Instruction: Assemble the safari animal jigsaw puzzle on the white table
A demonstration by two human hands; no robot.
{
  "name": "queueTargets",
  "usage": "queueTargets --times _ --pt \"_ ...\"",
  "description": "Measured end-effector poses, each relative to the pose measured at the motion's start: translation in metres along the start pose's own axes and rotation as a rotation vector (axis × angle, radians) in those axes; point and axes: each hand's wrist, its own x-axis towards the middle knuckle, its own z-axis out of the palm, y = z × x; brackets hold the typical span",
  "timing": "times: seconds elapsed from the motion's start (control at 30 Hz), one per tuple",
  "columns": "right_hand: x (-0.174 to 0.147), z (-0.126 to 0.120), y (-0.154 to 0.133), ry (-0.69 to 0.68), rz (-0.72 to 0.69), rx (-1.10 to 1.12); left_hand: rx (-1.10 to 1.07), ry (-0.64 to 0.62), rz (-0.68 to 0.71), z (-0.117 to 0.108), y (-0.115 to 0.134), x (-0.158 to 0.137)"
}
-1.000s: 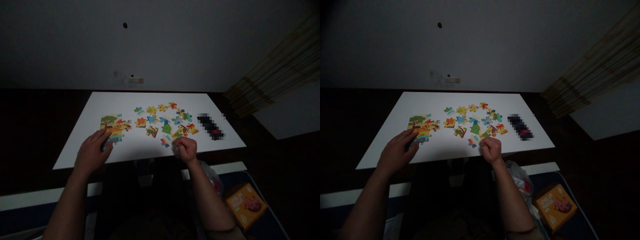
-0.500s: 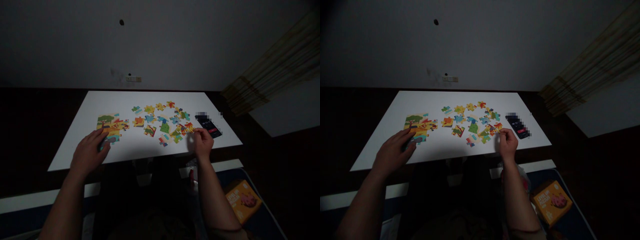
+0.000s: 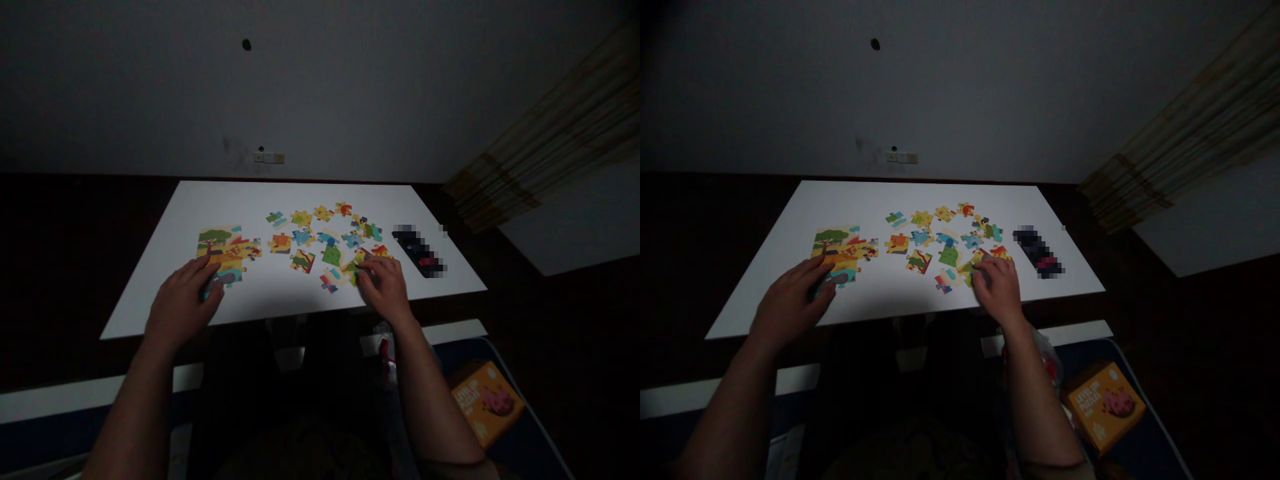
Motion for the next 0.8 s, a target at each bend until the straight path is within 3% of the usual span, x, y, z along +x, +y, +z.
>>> queueTargets --times 0.23,0.43,0.8 --pt "0.026 0.021 -0.034 -0.040 -0.026 -0.053 -0.016 0.010 0.017 0.001 -0.002 0.000" --pt "0.035 0.040 -0.042 -0.036 -0.041 -0.053 -0.032 0.002 -0.010 -0.001 -0.001 -0.003" --pt "0.012 0.014 -0.047 -0.096 -0.083 0.015 -0.062 0.024 -0.005 -0.001 -0.001 -0.003"
